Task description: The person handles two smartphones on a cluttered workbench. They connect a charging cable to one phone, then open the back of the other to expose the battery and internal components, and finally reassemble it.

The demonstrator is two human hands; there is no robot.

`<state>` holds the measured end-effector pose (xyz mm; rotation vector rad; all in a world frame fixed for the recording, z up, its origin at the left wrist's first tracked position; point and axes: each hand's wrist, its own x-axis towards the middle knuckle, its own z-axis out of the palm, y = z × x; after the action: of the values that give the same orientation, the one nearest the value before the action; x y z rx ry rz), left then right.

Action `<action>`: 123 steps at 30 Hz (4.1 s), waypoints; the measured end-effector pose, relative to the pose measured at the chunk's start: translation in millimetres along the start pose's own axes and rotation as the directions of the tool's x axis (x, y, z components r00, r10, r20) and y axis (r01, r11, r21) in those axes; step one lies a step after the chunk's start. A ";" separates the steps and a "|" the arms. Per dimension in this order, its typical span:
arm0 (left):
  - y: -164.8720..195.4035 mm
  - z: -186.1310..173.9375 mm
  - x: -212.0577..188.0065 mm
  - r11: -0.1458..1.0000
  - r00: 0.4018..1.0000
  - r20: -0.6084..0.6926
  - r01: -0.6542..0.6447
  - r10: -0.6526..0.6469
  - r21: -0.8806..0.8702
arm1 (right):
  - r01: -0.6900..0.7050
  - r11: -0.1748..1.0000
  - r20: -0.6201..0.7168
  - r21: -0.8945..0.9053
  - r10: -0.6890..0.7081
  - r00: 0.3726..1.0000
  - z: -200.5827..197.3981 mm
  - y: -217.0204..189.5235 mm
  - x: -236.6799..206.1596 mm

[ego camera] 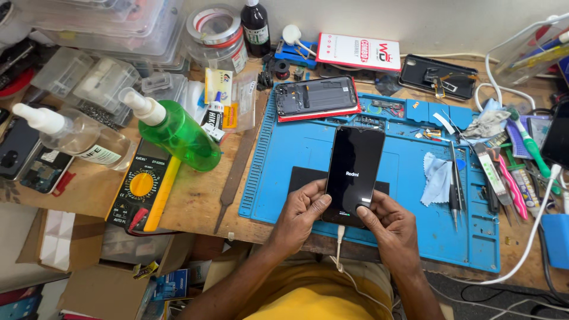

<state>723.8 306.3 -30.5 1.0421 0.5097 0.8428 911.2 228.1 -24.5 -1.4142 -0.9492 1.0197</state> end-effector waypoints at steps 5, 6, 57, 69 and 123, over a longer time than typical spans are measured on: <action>14.2 1.9 6.2 0.999 0.999 -0.015 0.039 -0.039 0.009 | 0.051 0.998 0.009 -0.026 -0.051 0.999 -1.1 0.4 0.5; 21.0 -0.2 10.4 0.996 1.000 -0.027 0.014 -0.011 0.092 | 0.051 0.998 0.009 -0.020 -0.051 0.999 -1.2 0.0 0.7; 58.0 -21.9 128.3 0.929 0.984 0.120 0.081 -0.133 0.362 | 0.014 0.989 0.038 0.146 -0.020 0.999 -0.7 -2.8 7.8; 29.8 -35.0 82.3 0.967 0.968 0.230 0.038 -0.098 0.252 | 0.054 0.989 0.015 0.136 -0.056 0.998 5.1 -24.9 37.3; 42.8 -60.6 157.3 0.935 0.985 0.155 -0.126 0.078 0.330 | 0.168 0.986 0.170 -0.019 -0.163 0.972 8.4 -46.8 170.9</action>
<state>758.0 476.1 -15.7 1.4459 0.4947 0.7819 955.7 396.5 9.0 -1.2672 -1.1928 1.0130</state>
